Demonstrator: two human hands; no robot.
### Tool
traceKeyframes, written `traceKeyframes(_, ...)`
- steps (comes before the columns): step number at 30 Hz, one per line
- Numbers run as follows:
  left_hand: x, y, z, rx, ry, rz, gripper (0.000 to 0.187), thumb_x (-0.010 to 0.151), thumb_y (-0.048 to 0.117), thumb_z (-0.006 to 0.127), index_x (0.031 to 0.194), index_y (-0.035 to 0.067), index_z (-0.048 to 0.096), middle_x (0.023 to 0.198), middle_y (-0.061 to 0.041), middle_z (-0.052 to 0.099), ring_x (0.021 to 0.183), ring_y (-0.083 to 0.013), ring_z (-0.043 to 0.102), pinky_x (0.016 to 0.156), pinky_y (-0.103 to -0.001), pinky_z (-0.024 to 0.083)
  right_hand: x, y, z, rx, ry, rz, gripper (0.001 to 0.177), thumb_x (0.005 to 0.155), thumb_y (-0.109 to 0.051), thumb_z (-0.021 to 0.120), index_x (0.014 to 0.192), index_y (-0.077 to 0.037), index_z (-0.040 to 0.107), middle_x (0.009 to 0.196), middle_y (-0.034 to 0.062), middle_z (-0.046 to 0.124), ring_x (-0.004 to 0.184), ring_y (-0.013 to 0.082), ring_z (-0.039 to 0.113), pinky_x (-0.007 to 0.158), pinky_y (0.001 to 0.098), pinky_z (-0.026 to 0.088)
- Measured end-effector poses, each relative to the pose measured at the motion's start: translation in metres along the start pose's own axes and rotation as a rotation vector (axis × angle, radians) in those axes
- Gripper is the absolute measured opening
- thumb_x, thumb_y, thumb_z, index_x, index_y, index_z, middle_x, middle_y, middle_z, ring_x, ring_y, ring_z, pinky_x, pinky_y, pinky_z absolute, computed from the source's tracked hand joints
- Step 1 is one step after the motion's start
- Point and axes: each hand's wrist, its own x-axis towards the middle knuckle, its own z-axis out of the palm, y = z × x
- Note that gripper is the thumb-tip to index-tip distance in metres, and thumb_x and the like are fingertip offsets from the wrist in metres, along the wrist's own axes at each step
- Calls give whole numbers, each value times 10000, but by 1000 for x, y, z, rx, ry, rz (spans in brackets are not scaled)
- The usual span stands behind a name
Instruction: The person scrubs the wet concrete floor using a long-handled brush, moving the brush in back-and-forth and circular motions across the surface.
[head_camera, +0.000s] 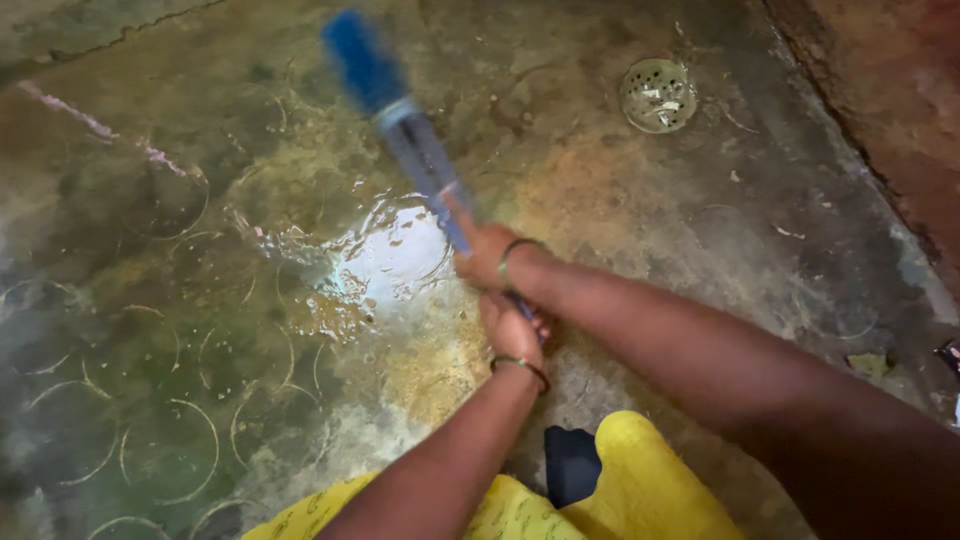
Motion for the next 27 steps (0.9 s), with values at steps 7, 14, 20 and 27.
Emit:
traceKeyframes(7,45,29,32,-21,-70,218,298,1075,376,425,1222,132,514,875,-75,574,716,-179,568,603,-337,483,53,2,1,-161,-3,-157,945,926,-340,649,1635,-408,27,1155,247,712,1006,399,710,894,490,562)
traceKeyframes(14,166,73,110,509,-394,-83,418,1051,364,459,798,36,509,552,-88,487,423,-242,487,388,-407,387,143,107,-90,102,720,-291,735,814,-244,756,1453,-105,423,1297,248,636,1134,418,645,942,477,523)
traceKeyframes(20,178,47,170,883,-493,-247,521,1061,451,348,812,51,571,612,-68,545,448,-198,480,423,-380,443,102,177,-123,170,742,106,348,780,-195,703,1115,-102,716,1116,204,717,1044,385,679,905,453,529)
traceKeyframes(27,113,38,136,822,-620,-580,430,1055,484,353,859,159,554,591,16,494,429,-101,402,389,-293,351,67,204,-98,640,952,182,405,799,-215,696,1142,-16,613,990,160,716,908,327,712,800,443,564)
